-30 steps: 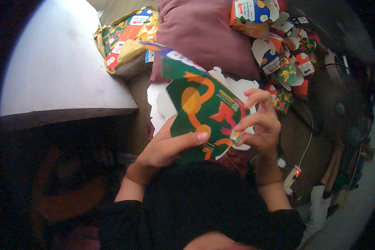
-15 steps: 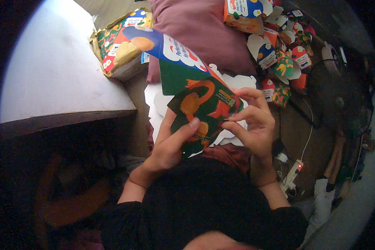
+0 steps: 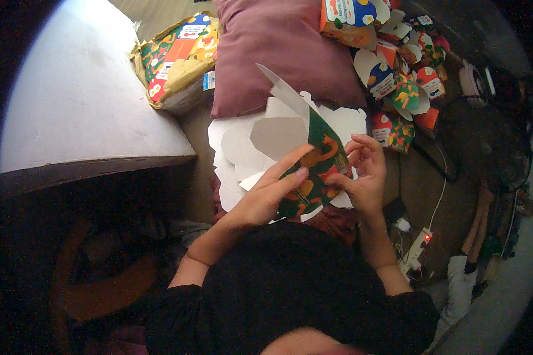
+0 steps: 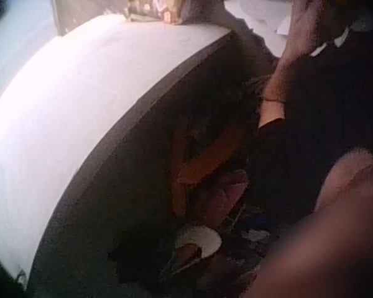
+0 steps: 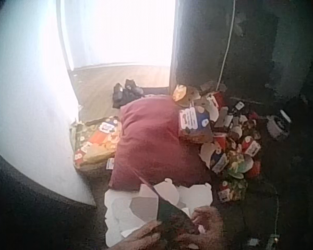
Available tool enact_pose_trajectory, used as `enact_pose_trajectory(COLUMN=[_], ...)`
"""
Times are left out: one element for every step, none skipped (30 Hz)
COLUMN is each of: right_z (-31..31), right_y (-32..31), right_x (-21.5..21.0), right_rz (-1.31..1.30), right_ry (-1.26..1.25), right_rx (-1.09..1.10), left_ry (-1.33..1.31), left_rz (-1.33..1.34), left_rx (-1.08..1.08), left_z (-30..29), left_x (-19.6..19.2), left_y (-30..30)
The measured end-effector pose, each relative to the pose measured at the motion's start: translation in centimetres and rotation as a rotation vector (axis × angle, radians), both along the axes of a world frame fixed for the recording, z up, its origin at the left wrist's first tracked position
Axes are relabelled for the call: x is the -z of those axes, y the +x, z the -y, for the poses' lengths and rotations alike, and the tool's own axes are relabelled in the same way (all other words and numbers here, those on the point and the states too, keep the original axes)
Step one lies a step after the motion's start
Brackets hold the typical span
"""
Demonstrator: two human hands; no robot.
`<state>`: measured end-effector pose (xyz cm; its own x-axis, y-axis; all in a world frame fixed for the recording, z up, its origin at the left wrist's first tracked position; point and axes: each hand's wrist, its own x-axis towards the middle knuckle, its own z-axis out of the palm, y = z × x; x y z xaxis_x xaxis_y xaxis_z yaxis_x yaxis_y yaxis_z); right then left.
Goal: The person folds and assembles small colorful paper boxes from flat cutouts. They repeatedly fold flaps, tuck tabs, and form the box shape, then place finished boxes aside. The person also handles a stack of white paper cutouts, separating and folding them.
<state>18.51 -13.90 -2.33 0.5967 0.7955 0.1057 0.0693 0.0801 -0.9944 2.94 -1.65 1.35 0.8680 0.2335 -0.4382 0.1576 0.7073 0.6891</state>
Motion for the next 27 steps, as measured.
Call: enact_pose_trajectory(right_z=[0.0,-0.1,-0.3,-0.3,-0.6,-0.8,-1.1,-1.3,-1.3,-1.4,-1.3,-1.2,-1.1,-0.9,-0.8,-0.7,-0.7,-0.6,-0.6,-0.6,-0.6,-0.6,-0.6,-0.5,-0.4,-0.4,-0.3], right_y=[0.5,0.9,1.3,2.1,2.3,2.6,2.6,2.6,2.5,2.2,2.1,1.8,1.7,1.6,1.6,1.5,1.4,1.4,1.4,1.4,1.4,1.5,1.7,1.9,2.2,2.4,2.6], right_x=[-0.2,-0.5,-0.9,-1.5,-1.9,-2.3,-2.5,-2.8,-2.9,-2.9,-2.9,-2.9,-2.8,-2.8,-2.7,-2.6,-2.6,-2.6,-2.7,-2.8,-2.9,-3.0,-3.2,-3.3,-3.5,-3.7,-3.8], right_rz=[0.133,0.285,0.416,0.567,0.675,0.643,0.570,0.503,0.511,0.525,0.536,0.555,0.563,0.580,0.594,0.606,0.617,0.621,0.672,0.717,0.780,0.797,0.829,0.843,0.872,0.885,0.898], right_ry=[-0.003,0.069,-0.004,-0.001,-0.056,-0.005,-0.009,-0.045,-0.042,-0.073,-0.102,-0.112,-0.090,-0.084,-0.061,-0.069,-0.060,-0.051,0.002,0.059,0.104,0.145,0.171,0.218,0.203,0.211,0.220], right_rx=[-0.020,-0.054,-0.076,-0.113,-0.151,-0.205,-0.261,-0.315,-0.343,-0.369,-0.396,-0.377,-0.279,-0.207,-0.117,-0.079,-0.018,0.050,0.026,0.007,-0.045,-0.073,-0.133,-0.164,-0.231,-0.271,-0.311], left_ry=[0.023,0.056,0.084,0.058,0.027,-0.001,-0.025,-0.048,-0.074,-0.096,-0.196,-0.304,-0.413,-0.486,-0.512,-0.499,-0.471,-0.336,-0.185,-0.139,-0.111,-0.120,-0.148,-0.186,-0.196,-0.214,-0.247], left_rz=[0.006,0.006,0.018,0.048,0.089,0.109,0.137,0.144,0.215,0.231,0.163,0.179,0.196,0.153,0.342,0.467,0.643,0.417,0.244,0.091,0.024,-0.059,-0.058,0.026,-0.052,-0.045,0.008], left_rx=[0.006,0.015,0.022,0.096,0.170,0.246,0.256,0.264,0.259,0.231,0.184,0.128,0.071,0.007,-0.001,-0.013,0.000,0.012,0.041,0.039,0.022,0.025,0.015,-0.015,0.004,0.001,0.015], left_z=[0.0,0.0,-0.1,-0.3,-0.6,-0.8,-1.0,-1.2,-1.3,-1.3,-1.2,-1.0,-0.8,-0.4,0.0,0.4,0.6,0.8,0.9,0.9,0.9,0.7,0.4,0.3,0.2,0.2,0.1], left_x=[-0.1,-0.2,-0.2,-0.3,-0.3,-0.2,-0.1,0.2,0.6,1.0,1.5,2.0,2.5,2.9,3.2,3.3,3.2,3.0,2.6,2.2,1.7,1.3,0.8,0.4,0.1,-0.1,-0.2], left_y=[0.1,0.2,0.3,0.3,0.4,0.4,0.3,0.2,0.1,0.0,-0.2,-0.3,-0.5,-0.7,-0.8,-1.0,-1.2,-1.5,-1.8,-1.9,-1.9,-1.9,-1.9,-1.9,-1.8,-1.7,-1.6])
